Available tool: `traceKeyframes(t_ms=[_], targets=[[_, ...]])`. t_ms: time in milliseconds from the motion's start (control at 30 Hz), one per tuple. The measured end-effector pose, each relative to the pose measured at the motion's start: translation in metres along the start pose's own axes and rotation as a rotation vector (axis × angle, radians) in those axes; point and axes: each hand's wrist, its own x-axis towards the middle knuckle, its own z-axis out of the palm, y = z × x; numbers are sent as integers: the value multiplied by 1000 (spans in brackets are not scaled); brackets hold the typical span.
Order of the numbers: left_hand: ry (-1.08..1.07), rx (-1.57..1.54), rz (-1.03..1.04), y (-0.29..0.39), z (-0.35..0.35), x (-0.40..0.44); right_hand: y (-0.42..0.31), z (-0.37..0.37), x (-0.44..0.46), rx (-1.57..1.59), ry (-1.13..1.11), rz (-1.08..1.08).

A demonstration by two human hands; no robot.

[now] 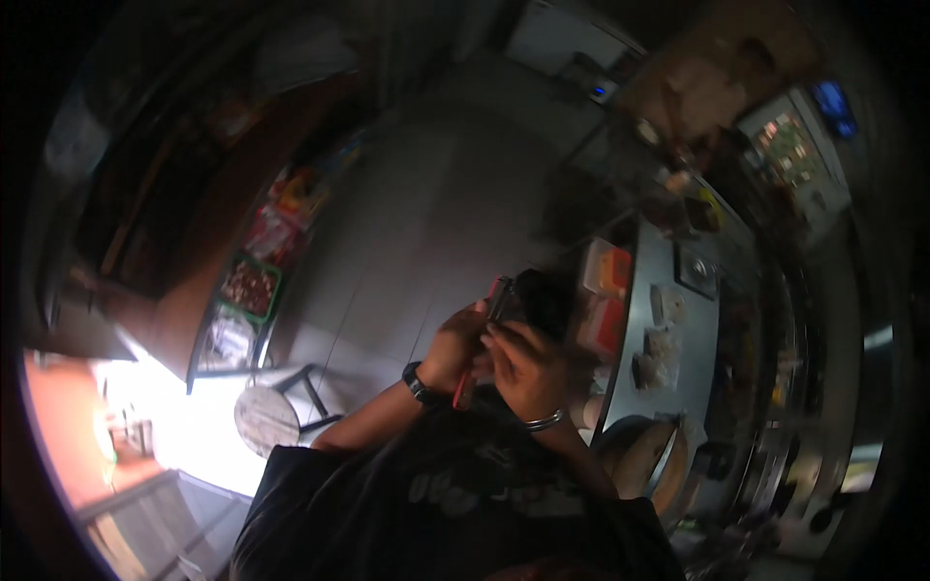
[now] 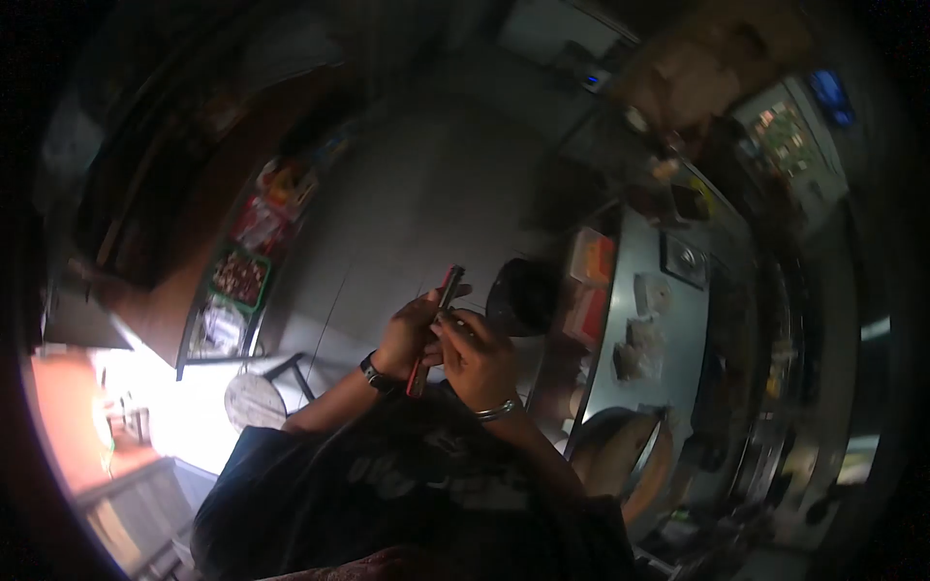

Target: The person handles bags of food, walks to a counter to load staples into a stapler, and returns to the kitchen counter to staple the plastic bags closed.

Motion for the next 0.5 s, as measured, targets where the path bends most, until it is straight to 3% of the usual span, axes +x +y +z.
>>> traceKeyframes(t_ms=[67, 200, 300, 500], targets=[[-30, 85, -50, -8, 0, 2, -1, -6, -6, -16, 93, 19], [-150, 141, -154, -3, 12, 10, 6, -18, -12, -128, 71, 235], [-105, 176, -201, -13, 10, 15, 10, -22, -18, -158, 29, 297], [-90, 224, -233, -13, 16, 18, 13, -20, -22, -154, 82, 284]])
